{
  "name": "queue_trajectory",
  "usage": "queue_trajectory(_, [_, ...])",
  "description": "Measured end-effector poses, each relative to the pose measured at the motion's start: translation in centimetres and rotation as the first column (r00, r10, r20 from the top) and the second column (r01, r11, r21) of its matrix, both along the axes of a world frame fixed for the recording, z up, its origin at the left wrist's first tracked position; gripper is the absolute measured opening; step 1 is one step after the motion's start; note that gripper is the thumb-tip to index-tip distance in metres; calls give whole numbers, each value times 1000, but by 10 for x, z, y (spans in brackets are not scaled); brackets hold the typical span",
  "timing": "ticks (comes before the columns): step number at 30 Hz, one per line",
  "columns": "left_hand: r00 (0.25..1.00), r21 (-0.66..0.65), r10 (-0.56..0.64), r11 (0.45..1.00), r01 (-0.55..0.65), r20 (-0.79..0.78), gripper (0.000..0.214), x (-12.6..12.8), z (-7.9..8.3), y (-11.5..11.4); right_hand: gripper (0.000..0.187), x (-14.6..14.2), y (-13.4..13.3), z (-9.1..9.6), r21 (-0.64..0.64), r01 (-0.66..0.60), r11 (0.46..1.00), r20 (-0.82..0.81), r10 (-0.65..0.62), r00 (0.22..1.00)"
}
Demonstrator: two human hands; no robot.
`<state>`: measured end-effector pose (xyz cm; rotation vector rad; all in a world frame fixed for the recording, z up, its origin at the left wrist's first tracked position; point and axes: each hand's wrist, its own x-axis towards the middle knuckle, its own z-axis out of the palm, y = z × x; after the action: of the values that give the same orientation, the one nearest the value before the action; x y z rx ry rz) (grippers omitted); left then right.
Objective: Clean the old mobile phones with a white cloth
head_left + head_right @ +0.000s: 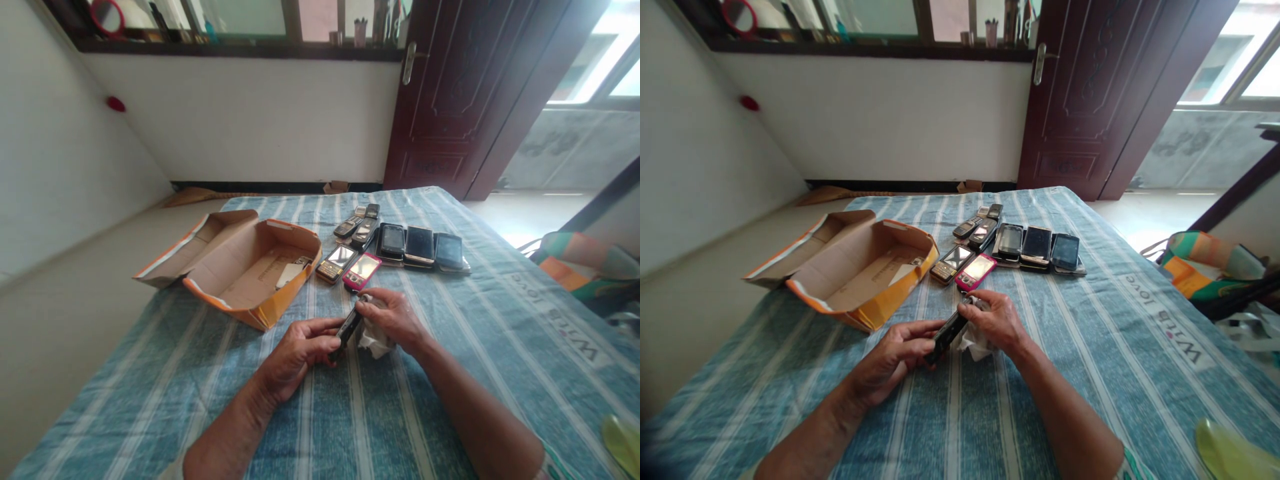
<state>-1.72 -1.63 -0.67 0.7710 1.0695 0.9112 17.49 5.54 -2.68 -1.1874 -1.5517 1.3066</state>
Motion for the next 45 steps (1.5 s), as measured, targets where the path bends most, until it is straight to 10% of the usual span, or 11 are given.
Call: queue_trajectory(45, [979,-26,56,998,-52,195,55,-1,-3,1,38,5,2,4,-116,-89,989,-50,84,995])
